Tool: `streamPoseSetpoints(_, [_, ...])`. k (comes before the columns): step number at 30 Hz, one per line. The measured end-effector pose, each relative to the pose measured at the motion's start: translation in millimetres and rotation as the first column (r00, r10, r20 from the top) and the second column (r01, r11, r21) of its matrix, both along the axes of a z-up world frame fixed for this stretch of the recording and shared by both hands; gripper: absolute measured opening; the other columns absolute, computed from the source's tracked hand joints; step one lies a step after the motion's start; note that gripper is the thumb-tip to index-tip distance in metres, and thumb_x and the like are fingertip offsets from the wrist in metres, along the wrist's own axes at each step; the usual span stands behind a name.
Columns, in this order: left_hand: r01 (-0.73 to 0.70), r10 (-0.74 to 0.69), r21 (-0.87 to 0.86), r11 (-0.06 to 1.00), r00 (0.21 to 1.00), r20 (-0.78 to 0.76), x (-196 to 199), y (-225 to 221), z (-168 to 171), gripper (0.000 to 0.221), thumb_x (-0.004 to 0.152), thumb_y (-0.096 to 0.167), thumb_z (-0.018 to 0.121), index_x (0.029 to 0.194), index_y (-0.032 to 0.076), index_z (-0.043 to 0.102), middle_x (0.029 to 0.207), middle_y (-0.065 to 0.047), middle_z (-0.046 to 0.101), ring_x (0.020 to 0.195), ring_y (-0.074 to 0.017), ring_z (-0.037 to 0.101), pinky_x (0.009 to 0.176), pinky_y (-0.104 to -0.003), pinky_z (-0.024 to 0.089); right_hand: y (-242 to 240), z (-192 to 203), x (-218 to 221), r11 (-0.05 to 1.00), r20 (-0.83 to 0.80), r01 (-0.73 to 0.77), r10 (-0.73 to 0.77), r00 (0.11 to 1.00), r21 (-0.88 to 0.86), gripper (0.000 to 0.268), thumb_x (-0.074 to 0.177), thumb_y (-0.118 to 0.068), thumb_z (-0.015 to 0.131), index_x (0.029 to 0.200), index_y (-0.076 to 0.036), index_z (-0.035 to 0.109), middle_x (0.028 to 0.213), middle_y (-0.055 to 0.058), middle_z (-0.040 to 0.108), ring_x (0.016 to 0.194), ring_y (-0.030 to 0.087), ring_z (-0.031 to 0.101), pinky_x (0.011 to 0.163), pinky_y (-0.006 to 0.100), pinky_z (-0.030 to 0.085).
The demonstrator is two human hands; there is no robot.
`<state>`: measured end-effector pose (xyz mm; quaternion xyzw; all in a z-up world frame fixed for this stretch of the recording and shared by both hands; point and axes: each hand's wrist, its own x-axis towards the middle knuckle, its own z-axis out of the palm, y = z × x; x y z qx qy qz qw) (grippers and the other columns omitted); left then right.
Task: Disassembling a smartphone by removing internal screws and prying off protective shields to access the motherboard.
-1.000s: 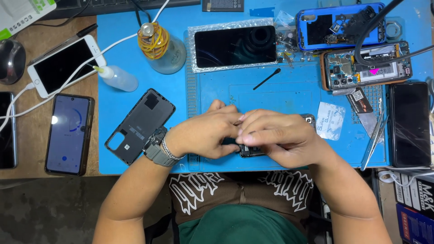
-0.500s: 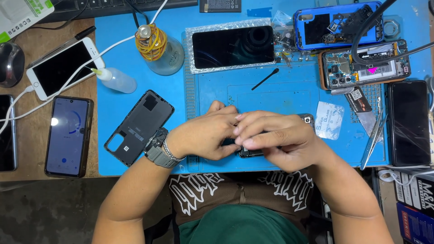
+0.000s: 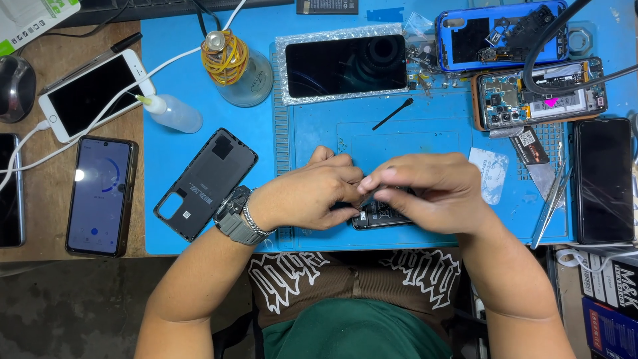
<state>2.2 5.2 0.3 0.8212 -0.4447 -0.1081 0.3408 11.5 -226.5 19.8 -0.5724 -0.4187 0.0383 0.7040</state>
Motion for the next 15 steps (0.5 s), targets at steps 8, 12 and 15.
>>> streamPoseSetpoints(8, [-0.131,0.127,0.074,0.989,0.990,0.065,9,15,8,0.008,0.087,0.021,0.071,0.084,0.013,0.071,0.080,-0.002,0.059,0.086,-0.0246,0.055,0.081,-0.041,0.036,4,2,-4,0.999,-0.054,0.040,-0.041,0.998,-0.029,0.037,0.080,0.018,0.077,0.114,0.006,0.070,0.090,0.024,0.077,0.077,0.028,0.076,0.072,0.041,0.067])
streamPoseSetpoints(12, [-0.263,0.243,0.124,0.957,0.958,0.153,15,24,6,0.008,0.086,0.017,0.072,0.081,0.012,0.071,0.078,-0.001,0.059,0.083,-0.0210,0.053,0.081,-0.038,0.034,10,6,-6,0.995,-0.036,0.029,-0.032,0.999,-0.091,0.034,0.081,0.016,0.076,0.112,0.004,0.072,0.090,0.022,0.078,0.076,0.027,0.077,0.070,0.041,0.066])
streamPoseSetpoints(15, [-0.286,0.270,0.101,0.953,0.952,0.147,14,24,11,0.007,0.087,0.015,0.073,0.081,0.011,0.071,0.077,-0.002,0.058,0.082,-0.0206,0.053,0.081,-0.037,0.034,10,5,-6,0.996,-0.016,0.018,-0.019,1.000,-0.091,0.034,0.081,0.016,0.077,0.112,0.003,0.073,0.090,0.022,0.078,0.076,0.027,0.078,0.069,0.041,0.066])
